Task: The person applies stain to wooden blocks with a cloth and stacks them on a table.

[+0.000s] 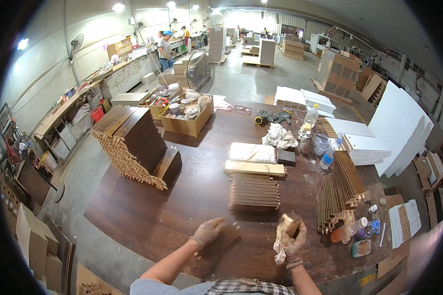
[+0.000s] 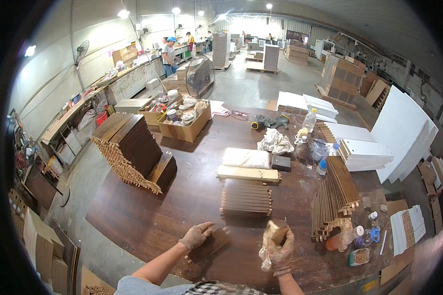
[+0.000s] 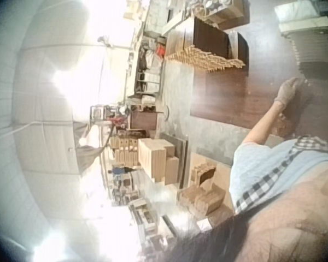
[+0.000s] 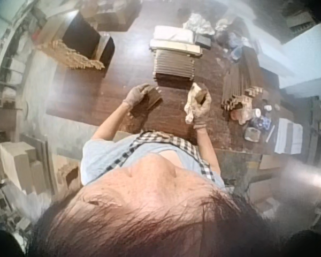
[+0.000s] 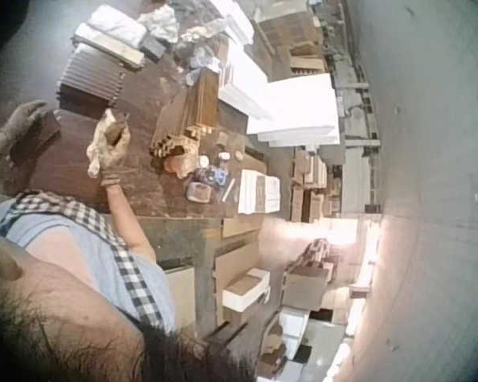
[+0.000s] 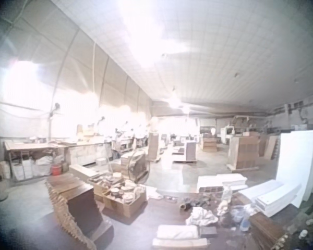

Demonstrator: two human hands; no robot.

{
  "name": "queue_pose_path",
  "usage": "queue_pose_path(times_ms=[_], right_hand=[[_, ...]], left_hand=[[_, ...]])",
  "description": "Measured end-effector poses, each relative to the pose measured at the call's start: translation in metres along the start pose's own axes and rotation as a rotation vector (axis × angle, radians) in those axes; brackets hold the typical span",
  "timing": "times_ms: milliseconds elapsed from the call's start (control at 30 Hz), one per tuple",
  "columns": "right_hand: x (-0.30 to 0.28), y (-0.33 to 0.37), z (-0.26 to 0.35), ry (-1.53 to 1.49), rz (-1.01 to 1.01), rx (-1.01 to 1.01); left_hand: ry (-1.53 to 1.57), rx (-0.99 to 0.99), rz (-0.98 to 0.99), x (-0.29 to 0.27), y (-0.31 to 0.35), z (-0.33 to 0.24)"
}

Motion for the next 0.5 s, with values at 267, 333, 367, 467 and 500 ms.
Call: queue_pose_path(times_ms=[267, 333, 367, 467, 500], right_hand=[[-0.003, 0.033, -0.015, 0.149, 0.038, 0.062], [0.001, 0.038, -0.018, 0.131, 0.050, 0.048], [0.002, 0.040, -0.021, 0.123, 0.054, 0.042], [0.010, 0.041, -0.029, 0.016, 0.075, 0.112], [0.013, 0.041, -0.029, -0.002, 0.080, 0.134]], left_hand=[[-0.702, 0.230, -0.328, 0.032, 0.073, -0.036], [-0.634, 0.221, -0.381, 0.025, 0.070, -0.029], [-0.562, 0.190, -0.428, 0.014, 0.072, -0.021], [-0.584, 0.125, -0.603, -0.052, 0.066, -0.005], [-0.634, 0.125, -0.692, -0.080, 0.062, -0.004]])
Point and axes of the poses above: each hand's wrist, its own y-axis away from the middle knuckle, its own x-axis out of the palm, z = x × y, the point moved 8 cm from there along -y, towards the middle knuckle, and after that the axes turned 3 degrees about x, right-handed, at the moved point
